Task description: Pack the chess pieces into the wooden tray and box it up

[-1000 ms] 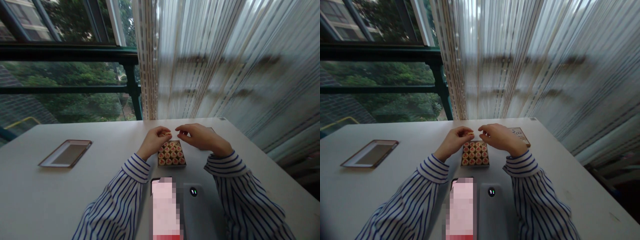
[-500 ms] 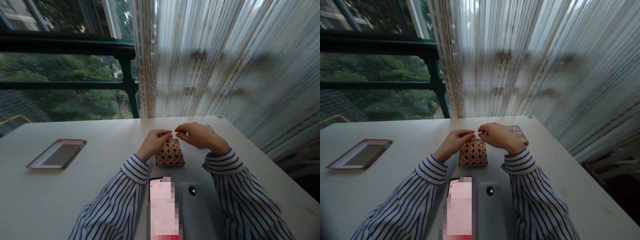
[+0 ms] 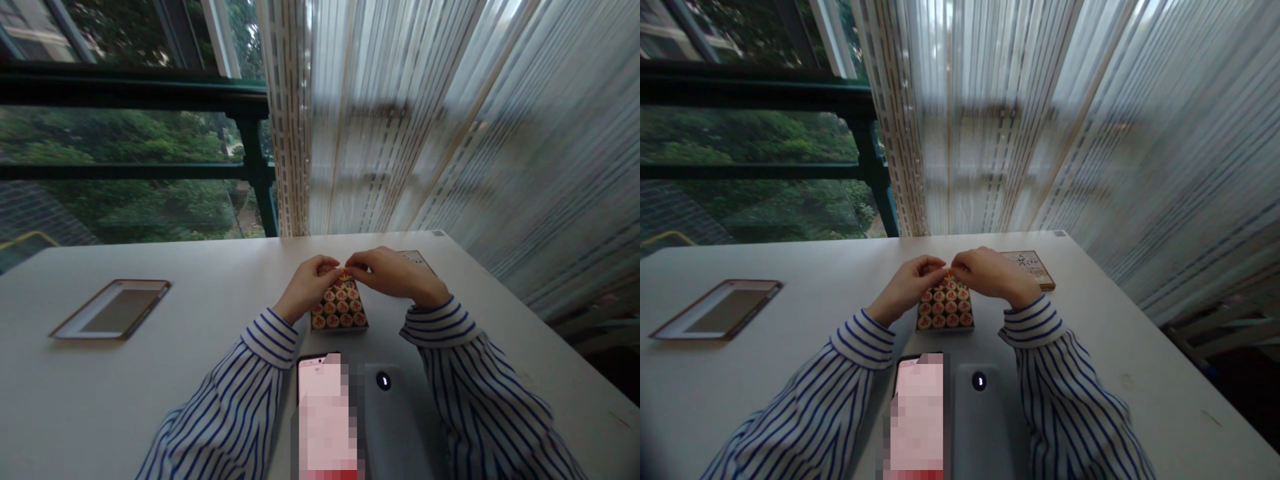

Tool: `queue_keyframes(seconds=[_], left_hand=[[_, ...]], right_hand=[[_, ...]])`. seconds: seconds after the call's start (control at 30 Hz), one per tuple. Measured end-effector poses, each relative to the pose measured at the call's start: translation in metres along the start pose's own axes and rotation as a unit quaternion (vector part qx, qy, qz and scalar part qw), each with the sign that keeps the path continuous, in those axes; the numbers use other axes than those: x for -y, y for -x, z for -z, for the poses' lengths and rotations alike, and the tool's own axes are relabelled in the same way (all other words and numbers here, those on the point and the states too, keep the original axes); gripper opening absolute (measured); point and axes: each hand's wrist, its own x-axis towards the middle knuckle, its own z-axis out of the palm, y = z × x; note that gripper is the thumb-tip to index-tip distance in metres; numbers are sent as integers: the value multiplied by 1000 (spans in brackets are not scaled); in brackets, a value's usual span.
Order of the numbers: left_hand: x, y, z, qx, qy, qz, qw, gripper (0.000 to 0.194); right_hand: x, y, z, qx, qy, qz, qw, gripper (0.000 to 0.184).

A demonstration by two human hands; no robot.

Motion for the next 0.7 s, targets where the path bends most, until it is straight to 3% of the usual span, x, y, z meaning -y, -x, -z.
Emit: queue_keyframes(seconds=[0.3,0.7], left_hand=[[-2,2,0,5,20,24,1000,17],[-2,1,0,-29,60,43,997,17]], right_hand=[[4,0,5,12,0,-25,1000,29],[5,-1,0,-11,-34,4,999,26]])
